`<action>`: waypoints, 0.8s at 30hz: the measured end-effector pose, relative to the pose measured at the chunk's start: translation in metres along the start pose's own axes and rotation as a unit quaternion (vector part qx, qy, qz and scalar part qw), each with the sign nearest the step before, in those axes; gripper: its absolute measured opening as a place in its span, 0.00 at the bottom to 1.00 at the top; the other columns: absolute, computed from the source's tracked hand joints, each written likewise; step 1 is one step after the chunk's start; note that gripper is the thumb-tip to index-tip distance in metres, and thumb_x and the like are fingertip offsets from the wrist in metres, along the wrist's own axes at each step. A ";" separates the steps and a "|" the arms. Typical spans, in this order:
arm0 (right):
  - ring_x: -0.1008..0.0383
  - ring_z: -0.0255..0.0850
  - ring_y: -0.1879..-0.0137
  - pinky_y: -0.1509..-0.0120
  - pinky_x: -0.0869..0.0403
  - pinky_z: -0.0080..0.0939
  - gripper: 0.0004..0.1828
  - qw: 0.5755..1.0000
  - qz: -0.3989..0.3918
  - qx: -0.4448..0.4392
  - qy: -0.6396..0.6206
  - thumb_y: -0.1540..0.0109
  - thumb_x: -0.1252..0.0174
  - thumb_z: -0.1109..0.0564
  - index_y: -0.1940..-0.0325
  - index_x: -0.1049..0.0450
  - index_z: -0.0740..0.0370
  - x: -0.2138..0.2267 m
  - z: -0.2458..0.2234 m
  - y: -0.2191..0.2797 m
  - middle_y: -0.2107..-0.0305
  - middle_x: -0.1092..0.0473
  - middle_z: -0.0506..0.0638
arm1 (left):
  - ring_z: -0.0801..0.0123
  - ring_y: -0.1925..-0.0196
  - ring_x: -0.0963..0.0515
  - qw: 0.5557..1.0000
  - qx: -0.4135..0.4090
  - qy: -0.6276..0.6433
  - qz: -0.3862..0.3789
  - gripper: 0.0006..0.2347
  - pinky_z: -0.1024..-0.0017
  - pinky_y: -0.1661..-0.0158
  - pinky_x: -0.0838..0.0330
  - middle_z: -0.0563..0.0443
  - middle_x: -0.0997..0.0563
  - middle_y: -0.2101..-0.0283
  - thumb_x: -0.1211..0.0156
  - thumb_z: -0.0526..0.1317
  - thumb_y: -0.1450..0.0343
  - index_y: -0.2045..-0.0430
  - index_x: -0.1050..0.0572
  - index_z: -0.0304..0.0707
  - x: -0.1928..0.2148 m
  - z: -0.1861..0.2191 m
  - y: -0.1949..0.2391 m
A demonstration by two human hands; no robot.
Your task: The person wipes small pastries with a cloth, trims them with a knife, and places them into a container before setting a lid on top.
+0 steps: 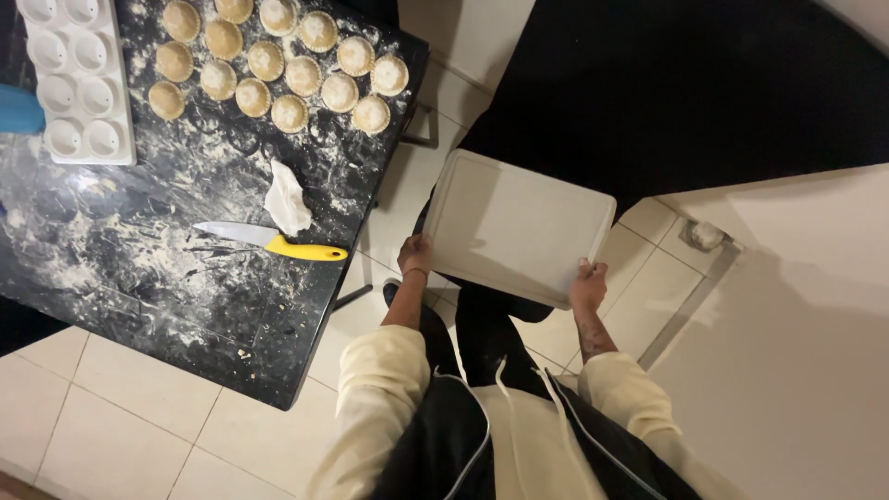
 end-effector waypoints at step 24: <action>0.44 0.63 0.26 0.22 0.43 0.60 0.30 0.853 -0.018 0.508 -0.123 0.30 0.44 0.53 0.28 0.43 0.71 -0.017 -0.252 0.169 0.32 0.43 0.67 | 0.59 0.51 0.17 0.923 -0.309 0.211 0.088 0.12 0.66 0.49 0.25 0.44 0.19 0.50 0.44 0.38 0.26 0.49 0.23 0.34 0.144 0.129 0.181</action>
Point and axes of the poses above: each hand's wrist, its own y-axis away from the middle knuckle, its own x-axis out of the back of the hand, z = x × y, the point moved 8 cm from there along -y, towards the middle knuckle
